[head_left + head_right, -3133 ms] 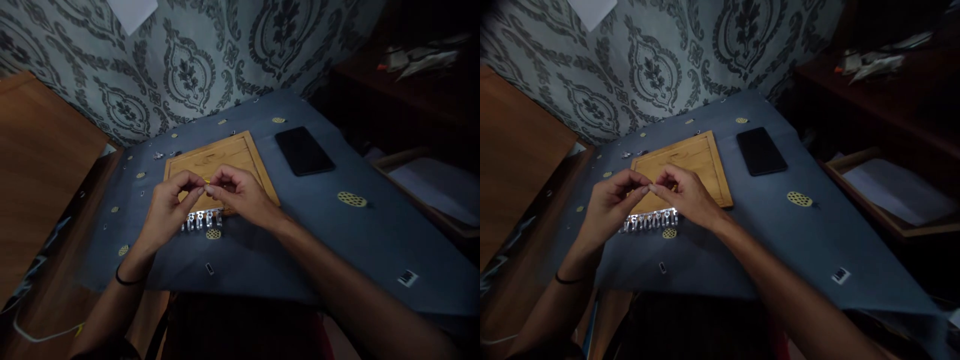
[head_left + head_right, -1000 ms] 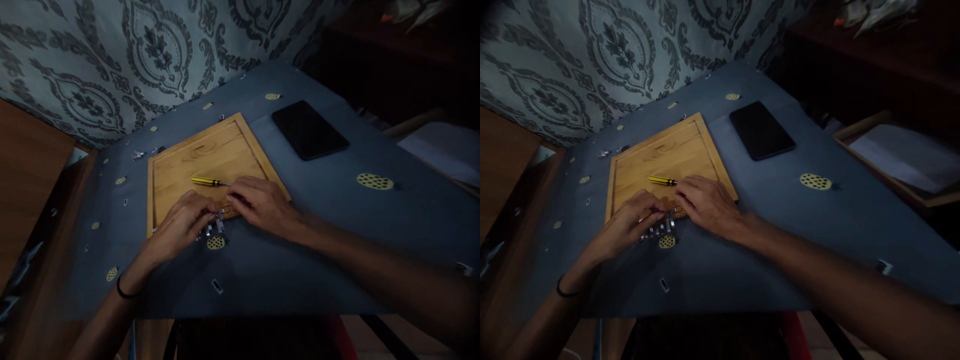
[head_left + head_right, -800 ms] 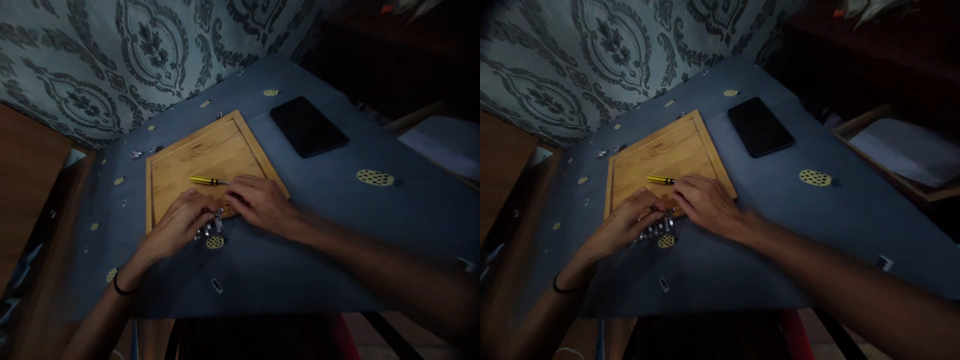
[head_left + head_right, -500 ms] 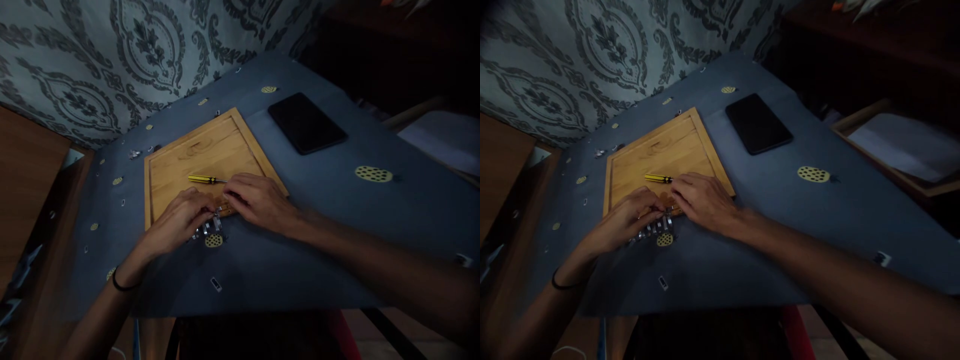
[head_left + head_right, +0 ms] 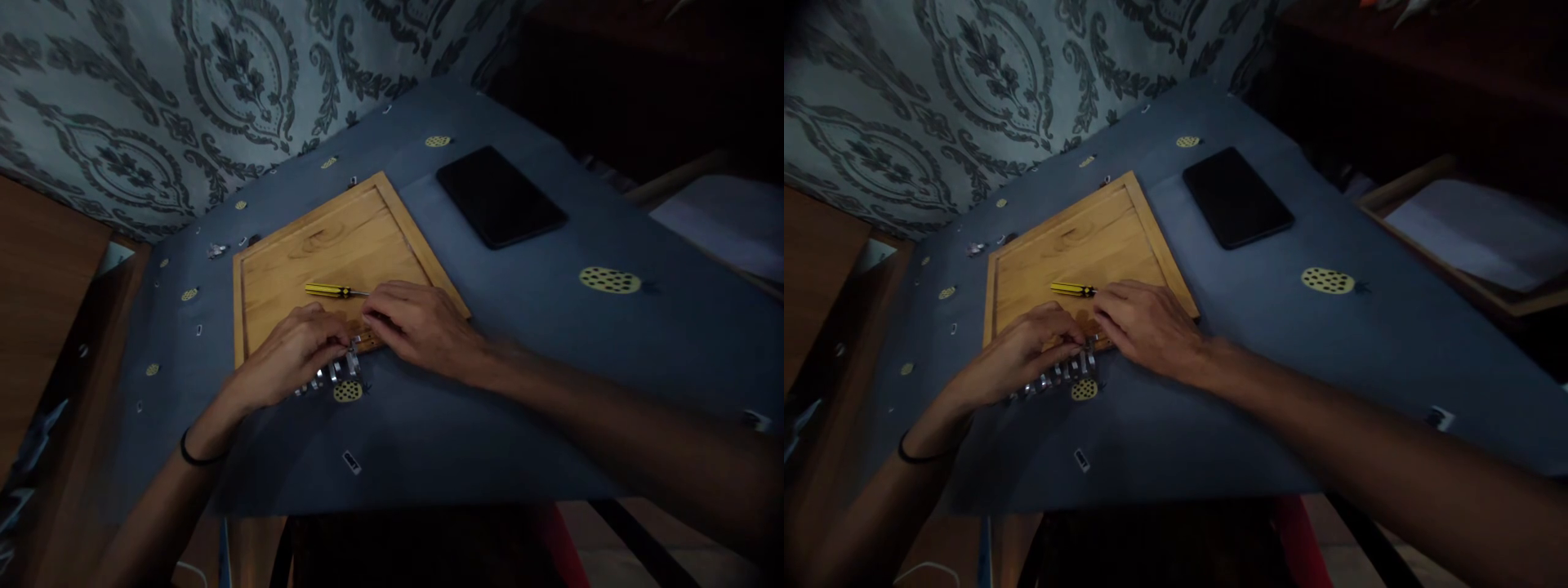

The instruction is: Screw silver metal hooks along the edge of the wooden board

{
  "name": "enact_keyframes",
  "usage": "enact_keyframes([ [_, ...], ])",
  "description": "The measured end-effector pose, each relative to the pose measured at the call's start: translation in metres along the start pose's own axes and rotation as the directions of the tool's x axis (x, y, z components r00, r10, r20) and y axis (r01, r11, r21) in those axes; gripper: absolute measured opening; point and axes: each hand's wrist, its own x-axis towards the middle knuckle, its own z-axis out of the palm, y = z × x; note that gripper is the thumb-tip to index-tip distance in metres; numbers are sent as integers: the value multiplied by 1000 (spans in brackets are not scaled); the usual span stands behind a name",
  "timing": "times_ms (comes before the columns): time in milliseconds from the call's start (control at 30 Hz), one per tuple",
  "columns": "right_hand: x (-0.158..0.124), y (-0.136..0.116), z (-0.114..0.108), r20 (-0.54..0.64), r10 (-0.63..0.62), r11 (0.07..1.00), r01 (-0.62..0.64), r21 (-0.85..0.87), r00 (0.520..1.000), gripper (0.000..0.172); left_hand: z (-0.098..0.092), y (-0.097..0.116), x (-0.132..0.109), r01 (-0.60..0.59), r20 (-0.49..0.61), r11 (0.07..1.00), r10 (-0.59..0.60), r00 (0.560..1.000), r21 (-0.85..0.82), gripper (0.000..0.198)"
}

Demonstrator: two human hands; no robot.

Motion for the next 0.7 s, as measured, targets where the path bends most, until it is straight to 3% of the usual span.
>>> enact_keyframes([
  [267,0,0,0,-2,-7,1000,7,-7,1000,20,-1,-4,6,21,28,998,-19,999,-66,10],
  [467,-1,0,0,-4,-10,1000,10,-7,1000,23,-2,-8,6,107,45,983,-101,994,-147,5],
  [700,0,1,0,3,-8,1000,8,-5,1000,20,-7,-9,-3,115,-45,964,-129,991,-241,13],
])
